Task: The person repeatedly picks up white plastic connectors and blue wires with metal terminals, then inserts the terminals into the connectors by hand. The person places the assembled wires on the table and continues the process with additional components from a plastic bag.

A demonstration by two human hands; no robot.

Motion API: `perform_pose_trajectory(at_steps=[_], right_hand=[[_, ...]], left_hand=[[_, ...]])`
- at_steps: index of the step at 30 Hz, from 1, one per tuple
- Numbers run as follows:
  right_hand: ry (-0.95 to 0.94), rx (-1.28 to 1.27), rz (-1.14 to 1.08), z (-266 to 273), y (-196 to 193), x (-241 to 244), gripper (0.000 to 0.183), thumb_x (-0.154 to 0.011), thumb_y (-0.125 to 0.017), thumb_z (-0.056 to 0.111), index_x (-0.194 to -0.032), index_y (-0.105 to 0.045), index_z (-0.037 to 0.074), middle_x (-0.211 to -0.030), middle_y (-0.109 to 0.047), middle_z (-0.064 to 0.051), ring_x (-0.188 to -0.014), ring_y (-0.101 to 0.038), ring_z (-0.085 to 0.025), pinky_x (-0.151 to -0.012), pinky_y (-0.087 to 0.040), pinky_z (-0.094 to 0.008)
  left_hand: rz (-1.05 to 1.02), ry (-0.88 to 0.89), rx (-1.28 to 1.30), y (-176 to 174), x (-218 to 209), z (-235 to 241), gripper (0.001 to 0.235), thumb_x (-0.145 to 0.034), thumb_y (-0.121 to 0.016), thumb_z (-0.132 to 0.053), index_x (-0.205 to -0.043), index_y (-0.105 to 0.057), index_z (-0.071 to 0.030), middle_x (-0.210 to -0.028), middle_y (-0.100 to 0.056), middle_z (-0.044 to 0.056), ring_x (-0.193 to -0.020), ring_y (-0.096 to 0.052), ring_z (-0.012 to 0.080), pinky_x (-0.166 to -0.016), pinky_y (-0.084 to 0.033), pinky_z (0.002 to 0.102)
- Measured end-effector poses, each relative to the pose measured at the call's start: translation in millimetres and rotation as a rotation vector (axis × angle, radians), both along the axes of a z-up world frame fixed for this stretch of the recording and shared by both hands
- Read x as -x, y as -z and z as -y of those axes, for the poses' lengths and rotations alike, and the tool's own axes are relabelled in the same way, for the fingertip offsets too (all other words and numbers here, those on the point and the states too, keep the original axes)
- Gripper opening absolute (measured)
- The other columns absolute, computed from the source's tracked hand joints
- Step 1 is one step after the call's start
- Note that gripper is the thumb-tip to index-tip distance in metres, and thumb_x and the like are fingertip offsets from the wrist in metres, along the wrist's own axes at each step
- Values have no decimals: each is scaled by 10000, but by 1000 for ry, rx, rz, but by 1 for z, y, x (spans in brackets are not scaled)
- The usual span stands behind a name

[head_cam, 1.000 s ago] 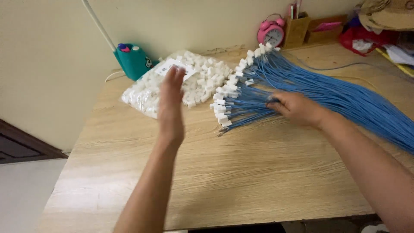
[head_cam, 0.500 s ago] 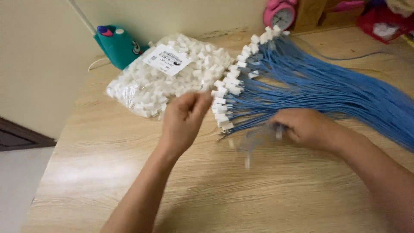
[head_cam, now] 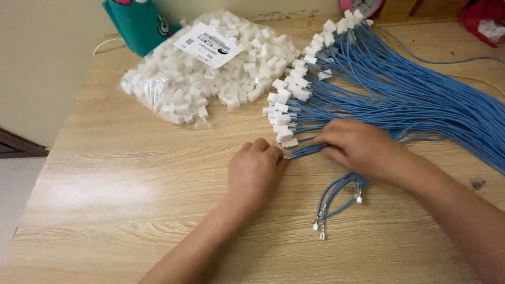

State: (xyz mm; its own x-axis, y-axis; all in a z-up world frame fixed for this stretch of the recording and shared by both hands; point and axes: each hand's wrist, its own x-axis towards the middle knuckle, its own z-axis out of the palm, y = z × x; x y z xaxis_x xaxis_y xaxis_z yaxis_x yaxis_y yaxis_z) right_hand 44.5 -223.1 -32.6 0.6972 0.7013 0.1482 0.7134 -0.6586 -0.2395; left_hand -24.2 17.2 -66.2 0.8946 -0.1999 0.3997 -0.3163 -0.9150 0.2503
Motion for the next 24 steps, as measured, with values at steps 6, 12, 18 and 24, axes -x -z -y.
perform_pose_trajectory(at_steps=[6, 12, 18, 24], right_hand=[[8, 77, 127, -19, 8, 2, 205, -828, -680, 440, -921, -674, 258, -893, -633, 95, -920, -595, -168, -806, -465, -367], [94, -219, -227, -22, -1, -2, 182, -962, -525, 290, -912, -626, 147, -802, -643, -34, -862, -667, -234, -773, -533, -353], [162, -747, -319, -10, -9, -36, 335, -996, -545, 262, -731, -608, 67, -565, -574, -67, -563, -552, -181, -568, -481, -320], [189, -872, -426, -15, -13, -17, 174, -936, -660, 191, -889, -612, 30, -659, -585, -32, -647, -544, -134, -632, -467, -289]], left_hand=[[235, 44, 39, 6, 10, 7, 98, -771, -703, -268, -800, -690, -175, -710, -608, 11, -669, -665, 231, -585, -539, 319], [-359, 44, 576, -69, 3, -3, 178, -901, -639, -252, -1029, -712, -152, -810, -737, 50, -770, -735, 221, -677, -580, 322], [-163, 133, 971, -39, -45, -17, 214, -902, -663, -141, -1110, -695, -108, -797, -728, 120, -727, -682, 189, -692, -559, 320], [43, 241, 142, -40, -23, -6, 533, -775, -751, -392, -1236, -554, -214, -1114, -533, 133, -887, -651, 408, -715, -574, 498]])
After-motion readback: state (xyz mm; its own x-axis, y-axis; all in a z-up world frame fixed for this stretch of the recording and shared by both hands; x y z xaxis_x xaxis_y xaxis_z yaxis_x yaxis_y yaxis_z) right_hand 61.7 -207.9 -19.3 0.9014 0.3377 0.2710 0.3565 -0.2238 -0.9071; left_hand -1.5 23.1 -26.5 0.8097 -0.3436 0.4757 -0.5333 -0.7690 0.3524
